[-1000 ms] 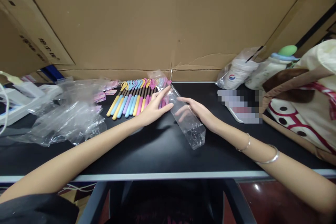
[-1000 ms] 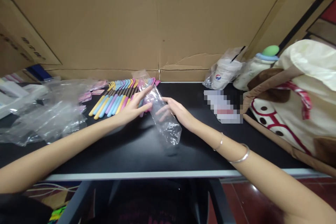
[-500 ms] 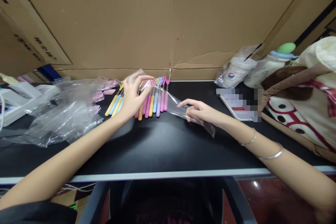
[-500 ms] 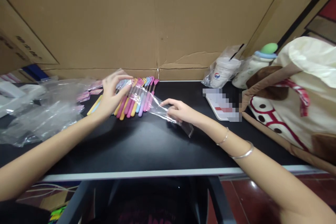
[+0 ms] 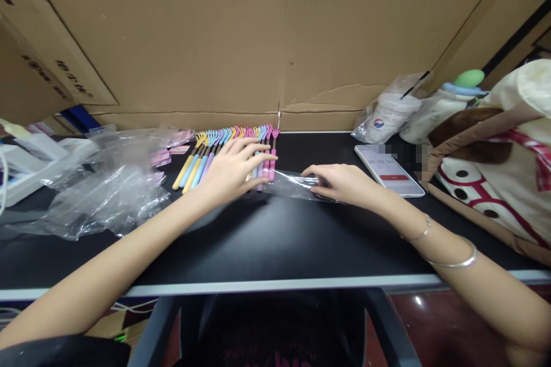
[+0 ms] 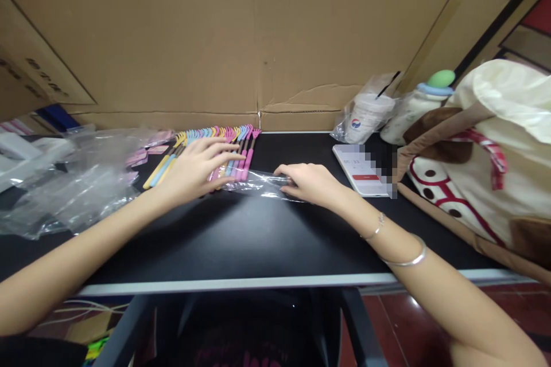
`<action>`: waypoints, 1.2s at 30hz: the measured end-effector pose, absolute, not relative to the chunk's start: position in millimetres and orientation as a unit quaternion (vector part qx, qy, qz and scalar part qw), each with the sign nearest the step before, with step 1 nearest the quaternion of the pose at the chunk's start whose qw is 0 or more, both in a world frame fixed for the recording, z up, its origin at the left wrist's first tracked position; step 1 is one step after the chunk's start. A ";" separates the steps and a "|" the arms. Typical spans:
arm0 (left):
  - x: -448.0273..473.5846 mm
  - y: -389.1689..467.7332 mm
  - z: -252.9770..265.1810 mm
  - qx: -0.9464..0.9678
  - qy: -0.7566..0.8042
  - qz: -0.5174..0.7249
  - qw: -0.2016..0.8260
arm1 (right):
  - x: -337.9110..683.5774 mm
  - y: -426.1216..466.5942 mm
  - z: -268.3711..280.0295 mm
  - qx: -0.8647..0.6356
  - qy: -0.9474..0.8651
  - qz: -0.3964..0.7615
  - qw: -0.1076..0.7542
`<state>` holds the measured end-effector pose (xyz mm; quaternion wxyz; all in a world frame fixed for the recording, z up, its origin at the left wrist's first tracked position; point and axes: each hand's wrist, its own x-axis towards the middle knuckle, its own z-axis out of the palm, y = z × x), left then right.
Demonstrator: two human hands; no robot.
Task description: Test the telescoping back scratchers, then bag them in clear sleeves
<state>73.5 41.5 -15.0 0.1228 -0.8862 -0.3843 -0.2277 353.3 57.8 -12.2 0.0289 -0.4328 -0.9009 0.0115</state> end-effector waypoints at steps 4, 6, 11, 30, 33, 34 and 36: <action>80.4 42.5 -35.1 -0.905 -0.372 -0.181 0.102 | 346.9 55.9 -11.6 -0.413 -0.908 0.019 0.070; 81.4 42.2 -37.5 -0.904 -0.374 -0.182 0.097 | 345.7 55.7 -9.9 -0.404 -0.910 0.020 0.094; 82.6 37.1 -25.9 -0.890 -0.400 -0.210 0.068 | 356.1 63.0 -2.5 -0.406 -0.906 0.072 0.097; 72.2 38.0 -3.4 -0.837 -0.492 -0.181 -0.155 | 373.4 90.1 -2.8 -0.453 -0.699 0.465 0.300; 71.6 38.7 -5.0 -0.842 -0.491 -0.170 -0.148 | 369.7 87.1 -1.9 -0.454 -0.679 0.476 0.325; 71.3 39.0 -5.8 -0.843 -0.490 -0.166 -0.145 | 368.8 86.4 -2.0 -0.454 -0.677 0.478 0.327; 70.4 39.7 -7.6 -0.847 -0.488 -0.163 -0.136 | 367.4 85.5 -2.8 -0.452 -0.676 0.482 0.326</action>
